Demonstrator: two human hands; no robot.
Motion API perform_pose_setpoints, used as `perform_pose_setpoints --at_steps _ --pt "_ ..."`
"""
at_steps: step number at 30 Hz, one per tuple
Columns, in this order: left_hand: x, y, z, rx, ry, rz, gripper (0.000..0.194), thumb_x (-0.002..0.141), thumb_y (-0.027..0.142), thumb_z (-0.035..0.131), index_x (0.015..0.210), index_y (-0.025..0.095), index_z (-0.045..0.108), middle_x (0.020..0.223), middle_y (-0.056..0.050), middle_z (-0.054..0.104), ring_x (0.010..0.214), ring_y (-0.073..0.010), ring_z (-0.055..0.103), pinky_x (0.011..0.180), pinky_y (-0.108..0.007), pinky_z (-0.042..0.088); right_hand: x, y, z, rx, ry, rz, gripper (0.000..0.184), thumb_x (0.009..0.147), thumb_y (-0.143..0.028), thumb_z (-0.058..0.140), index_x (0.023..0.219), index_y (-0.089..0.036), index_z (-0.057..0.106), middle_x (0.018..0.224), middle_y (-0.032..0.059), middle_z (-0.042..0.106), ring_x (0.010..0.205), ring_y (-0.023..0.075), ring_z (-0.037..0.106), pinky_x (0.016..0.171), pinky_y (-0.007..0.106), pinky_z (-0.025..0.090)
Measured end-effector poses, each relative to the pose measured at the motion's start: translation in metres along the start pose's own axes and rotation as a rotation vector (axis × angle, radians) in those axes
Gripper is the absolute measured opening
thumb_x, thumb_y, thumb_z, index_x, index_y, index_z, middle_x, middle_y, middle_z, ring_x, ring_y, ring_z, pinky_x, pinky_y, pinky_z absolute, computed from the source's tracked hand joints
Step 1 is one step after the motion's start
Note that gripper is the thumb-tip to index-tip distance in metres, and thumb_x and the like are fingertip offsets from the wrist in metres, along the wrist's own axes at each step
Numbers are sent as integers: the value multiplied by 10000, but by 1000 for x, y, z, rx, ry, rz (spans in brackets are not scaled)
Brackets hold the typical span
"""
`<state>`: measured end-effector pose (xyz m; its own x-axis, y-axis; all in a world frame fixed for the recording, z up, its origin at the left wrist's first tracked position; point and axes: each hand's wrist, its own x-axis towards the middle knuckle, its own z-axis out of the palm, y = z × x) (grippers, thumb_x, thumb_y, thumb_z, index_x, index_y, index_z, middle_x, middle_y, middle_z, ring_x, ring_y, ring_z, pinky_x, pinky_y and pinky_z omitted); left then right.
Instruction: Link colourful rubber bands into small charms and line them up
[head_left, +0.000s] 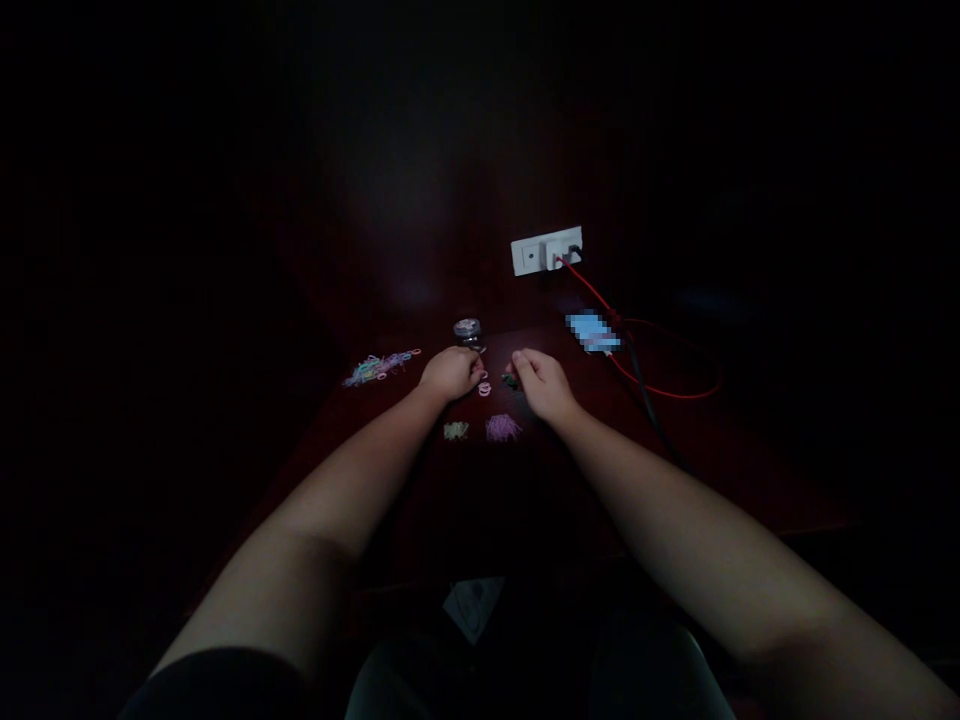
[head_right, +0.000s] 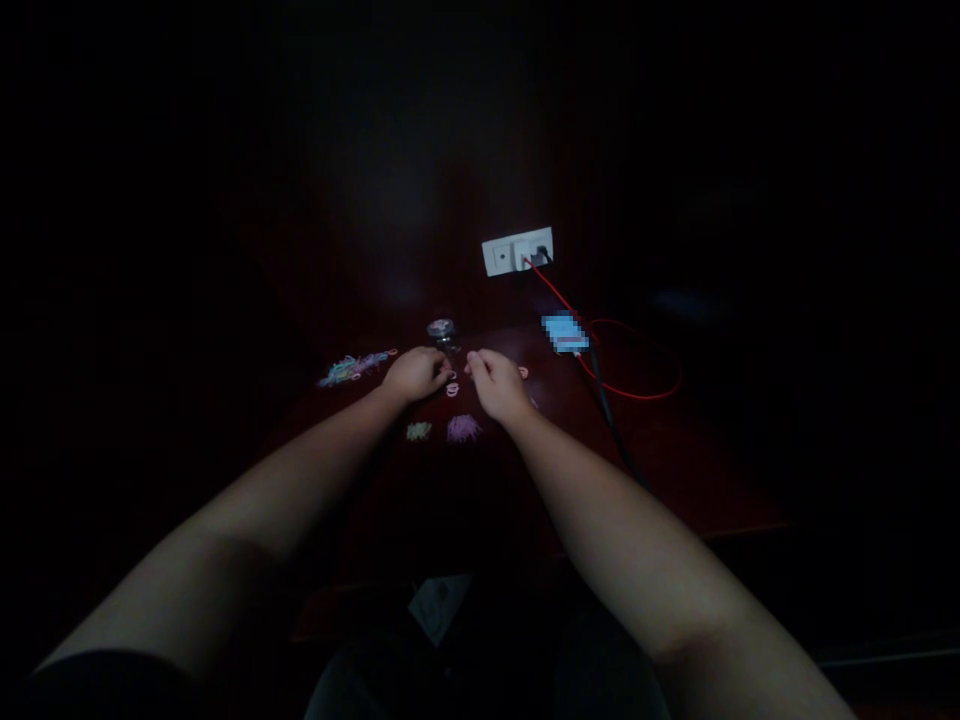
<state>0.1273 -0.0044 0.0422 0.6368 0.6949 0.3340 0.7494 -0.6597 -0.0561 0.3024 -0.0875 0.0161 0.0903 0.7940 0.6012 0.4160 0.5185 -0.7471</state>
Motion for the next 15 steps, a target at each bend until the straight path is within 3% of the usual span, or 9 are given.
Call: perform_pose_setpoints --at_steps 9,15 --pt "-12 6 3 36 -95 170 255 853 314 456 868 167 663 887 -94 647 859 -221 562 817 -333 440 0 0 3 25 -13 -1 443 937 -476 361 723 -167 595 655 26 580 671 148 543 623 251 390" --pt "-13 -3 -1 -64 -134 163 348 761 408 582 1022 189 652 1051 -93 626 972 -239 554 923 -368 420 1 1 3 35 -15 4 447 940 -478 347 734 -169 596 651 22 574 643 141 537 609 250 389"
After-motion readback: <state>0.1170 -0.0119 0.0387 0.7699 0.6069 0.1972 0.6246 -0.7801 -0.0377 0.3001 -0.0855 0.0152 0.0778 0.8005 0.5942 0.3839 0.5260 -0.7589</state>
